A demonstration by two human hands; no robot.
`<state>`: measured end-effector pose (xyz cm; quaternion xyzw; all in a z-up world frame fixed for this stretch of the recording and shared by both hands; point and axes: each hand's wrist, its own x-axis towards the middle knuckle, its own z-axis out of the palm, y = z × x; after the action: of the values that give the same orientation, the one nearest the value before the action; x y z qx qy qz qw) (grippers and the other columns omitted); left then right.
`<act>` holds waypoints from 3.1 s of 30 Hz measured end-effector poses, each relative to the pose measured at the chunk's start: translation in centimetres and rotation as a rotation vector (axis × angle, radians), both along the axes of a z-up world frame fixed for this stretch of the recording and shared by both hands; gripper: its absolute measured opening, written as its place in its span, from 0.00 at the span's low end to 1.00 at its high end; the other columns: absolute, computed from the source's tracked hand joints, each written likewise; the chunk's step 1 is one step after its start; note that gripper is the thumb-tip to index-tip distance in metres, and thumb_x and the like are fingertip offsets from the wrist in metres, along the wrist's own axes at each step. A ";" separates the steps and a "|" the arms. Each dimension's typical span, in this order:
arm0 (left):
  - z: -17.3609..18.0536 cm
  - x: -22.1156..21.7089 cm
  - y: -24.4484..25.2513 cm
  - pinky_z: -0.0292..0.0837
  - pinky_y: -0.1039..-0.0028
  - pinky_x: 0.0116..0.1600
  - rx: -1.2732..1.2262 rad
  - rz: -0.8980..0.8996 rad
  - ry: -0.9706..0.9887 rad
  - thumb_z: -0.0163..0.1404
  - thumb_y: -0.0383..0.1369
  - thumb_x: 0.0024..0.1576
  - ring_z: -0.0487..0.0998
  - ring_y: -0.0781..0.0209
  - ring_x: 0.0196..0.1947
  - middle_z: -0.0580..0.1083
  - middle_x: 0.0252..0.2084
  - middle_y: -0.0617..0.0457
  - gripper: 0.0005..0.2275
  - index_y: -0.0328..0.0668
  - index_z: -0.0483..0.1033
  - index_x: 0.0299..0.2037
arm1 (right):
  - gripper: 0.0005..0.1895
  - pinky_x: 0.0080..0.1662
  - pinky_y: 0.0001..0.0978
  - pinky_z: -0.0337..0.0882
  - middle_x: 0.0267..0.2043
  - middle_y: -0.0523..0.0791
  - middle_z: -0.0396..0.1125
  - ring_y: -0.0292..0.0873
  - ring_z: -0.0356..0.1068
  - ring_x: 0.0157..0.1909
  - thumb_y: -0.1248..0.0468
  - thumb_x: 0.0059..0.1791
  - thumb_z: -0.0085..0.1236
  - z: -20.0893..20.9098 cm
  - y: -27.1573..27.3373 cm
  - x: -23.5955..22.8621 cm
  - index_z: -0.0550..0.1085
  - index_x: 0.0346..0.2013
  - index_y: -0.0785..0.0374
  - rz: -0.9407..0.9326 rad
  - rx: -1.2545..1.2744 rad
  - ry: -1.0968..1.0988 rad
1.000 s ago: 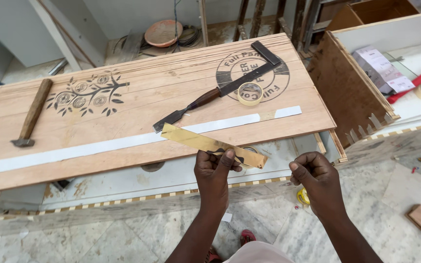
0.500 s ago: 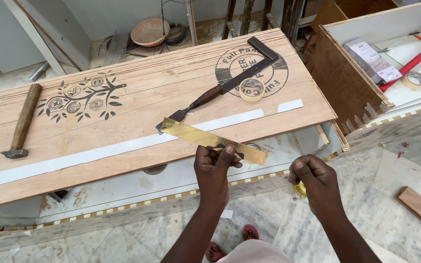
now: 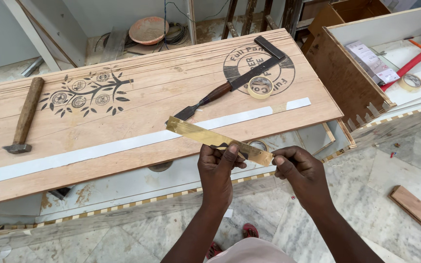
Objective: The person applies a gold-patterned veneer strip to the edge of a wooden frame, using a hand plane to smooth the surface and a chisel to trim excess material. The person repeatedly checks the fit of the veneer on the frame edge.
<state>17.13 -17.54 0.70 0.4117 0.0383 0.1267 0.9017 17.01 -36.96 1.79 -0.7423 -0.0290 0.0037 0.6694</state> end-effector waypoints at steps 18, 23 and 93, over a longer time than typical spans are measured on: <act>0.1 -1.5 3.4 0.80 0.72 0.35 -0.037 0.040 0.003 0.60 0.31 0.58 0.79 0.66 0.30 0.77 0.33 0.50 0.11 0.35 0.72 0.44 | 0.11 0.37 0.28 0.73 0.33 0.44 0.73 0.35 0.70 0.33 0.62 0.55 0.54 0.0 3.2 -0.6 0.78 0.39 0.68 -0.008 -0.020 -0.032; 0.2 -1.6 4.1 0.80 0.71 0.33 -0.063 0.038 0.029 0.60 0.32 0.57 0.79 0.66 0.29 0.77 0.32 0.50 0.11 0.36 0.72 0.43 | 0.11 0.37 0.28 0.73 0.33 0.44 0.73 0.34 0.71 0.33 0.62 0.55 0.54 0.1 3.9 -0.7 0.78 0.40 0.67 0.020 -0.031 -0.069; 4.4 0.4 1.6 0.70 0.59 0.34 1.359 -0.697 -0.255 0.57 0.36 0.51 0.76 0.48 0.27 0.74 0.26 0.47 0.09 0.39 0.74 0.32 | 0.26 0.53 0.43 0.74 0.61 0.44 0.68 0.50 0.71 0.59 0.72 0.41 0.59 8.6 -3.0 -0.8 0.77 0.55 0.57 0.050 -1.295 -1.088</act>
<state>17.54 -15.92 5.07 0.8451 -0.2838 -0.1222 0.4363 16.23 -39.95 10.43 -0.8769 -0.3557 -0.3233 0.0046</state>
